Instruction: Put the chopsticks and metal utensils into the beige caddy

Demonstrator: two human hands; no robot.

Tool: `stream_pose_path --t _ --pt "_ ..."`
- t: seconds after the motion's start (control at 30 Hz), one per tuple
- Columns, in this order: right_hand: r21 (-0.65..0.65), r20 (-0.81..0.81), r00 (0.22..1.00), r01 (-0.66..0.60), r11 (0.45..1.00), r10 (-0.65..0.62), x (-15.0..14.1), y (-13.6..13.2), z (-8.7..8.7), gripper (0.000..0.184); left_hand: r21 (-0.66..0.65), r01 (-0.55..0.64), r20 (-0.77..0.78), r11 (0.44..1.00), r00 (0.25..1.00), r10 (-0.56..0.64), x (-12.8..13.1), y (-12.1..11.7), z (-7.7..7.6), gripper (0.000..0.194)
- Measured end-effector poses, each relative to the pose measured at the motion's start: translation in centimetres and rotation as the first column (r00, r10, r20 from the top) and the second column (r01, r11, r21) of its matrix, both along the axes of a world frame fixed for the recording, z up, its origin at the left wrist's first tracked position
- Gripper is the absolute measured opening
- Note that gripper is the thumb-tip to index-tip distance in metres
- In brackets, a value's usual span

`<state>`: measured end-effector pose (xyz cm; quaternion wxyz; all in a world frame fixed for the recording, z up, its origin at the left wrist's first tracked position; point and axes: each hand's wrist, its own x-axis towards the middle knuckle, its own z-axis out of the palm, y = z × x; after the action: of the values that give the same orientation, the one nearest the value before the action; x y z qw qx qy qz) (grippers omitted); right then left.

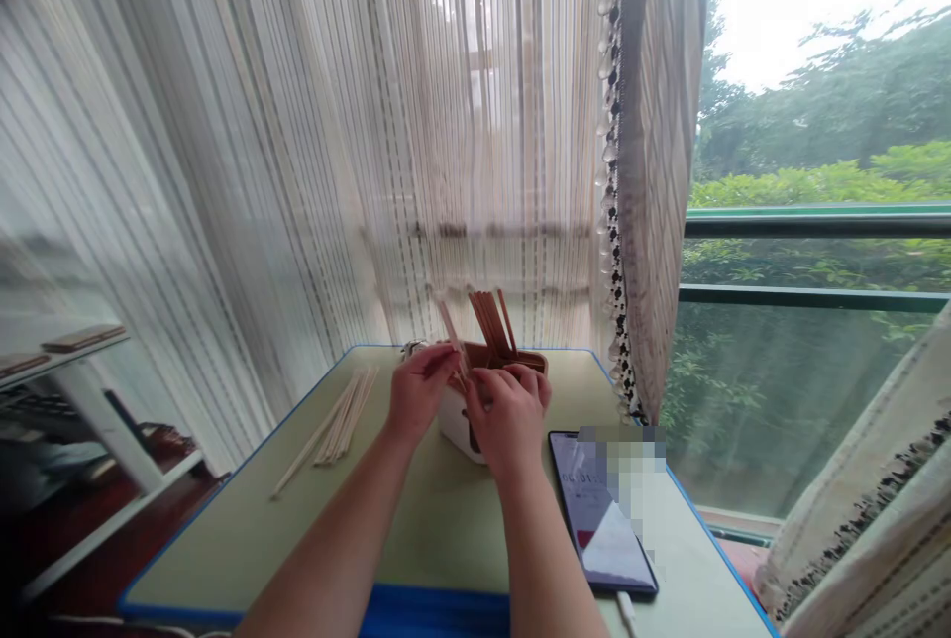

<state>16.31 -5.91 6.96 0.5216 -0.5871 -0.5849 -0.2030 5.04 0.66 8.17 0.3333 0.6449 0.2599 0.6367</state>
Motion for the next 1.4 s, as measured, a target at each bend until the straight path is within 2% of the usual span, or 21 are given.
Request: stream_pose_path --t 0.17,0.33,0.6,0.73,0.87,1.1,1.27,1.4 --pt "-0.068 0.032 0.999 0.019 0.998 -0.017 -0.5 -0.1 0.0 0.015 0.005 -0.011 -0.014 1.000 1.000 0.011 -0.4 -0.1 -0.5 0.021" --pt "-0.062 0.042 0.999 0.037 0.997 -0.034 -0.8 -0.1 -0.1 0.013 0.067 -0.034 -0.075 0.997 0.996 0.039 -0.4 -0.5 -0.3 0.019" --pt "-0.036 0.033 0.999 0.000 0.999 0.001 -0.8 0.0 -0.1 0.014 0.080 -0.049 -0.013 0.996 0.999 0.050 -0.5 -0.9 0.5 0.024" --pt "-0.035 0.001 1.000 0.006 0.999 -0.006 -0.8 0.1 -0.2 0.012 0.133 -0.080 -0.052 0.988 0.995 0.087 -0.5 -0.9 1.0 0.021" --pt "-0.031 -0.003 1.000 0.010 0.999 -0.010 -0.9 0.1 -0.2 0.012 0.163 -0.047 -0.103 0.986 0.993 0.065 -0.3 -1.3 1.1 0.018" --pt "-0.032 0.017 1.000 0.016 0.999 -0.016 -1.1 -0.1 -0.2 0.010 0.132 -0.017 -0.047 0.991 0.999 0.024 -0.2 -1.8 0.9 0.022" --pt "-0.007 -0.002 1.000 -0.001 1.000 0.001 -1.0 0.1 -0.3 0.013 0.131 -0.055 -0.070 0.990 0.995 0.064 -0.3 -1.2 0.7 0.019" --pt "-0.006 0.000 1.000 -0.006 1.000 0.006 -0.9 0.3 -0.4 0.015 0.091 -0.015 -0.075 0.996 0.997 0.022 -0.3 -1.4 0.6 0.021"
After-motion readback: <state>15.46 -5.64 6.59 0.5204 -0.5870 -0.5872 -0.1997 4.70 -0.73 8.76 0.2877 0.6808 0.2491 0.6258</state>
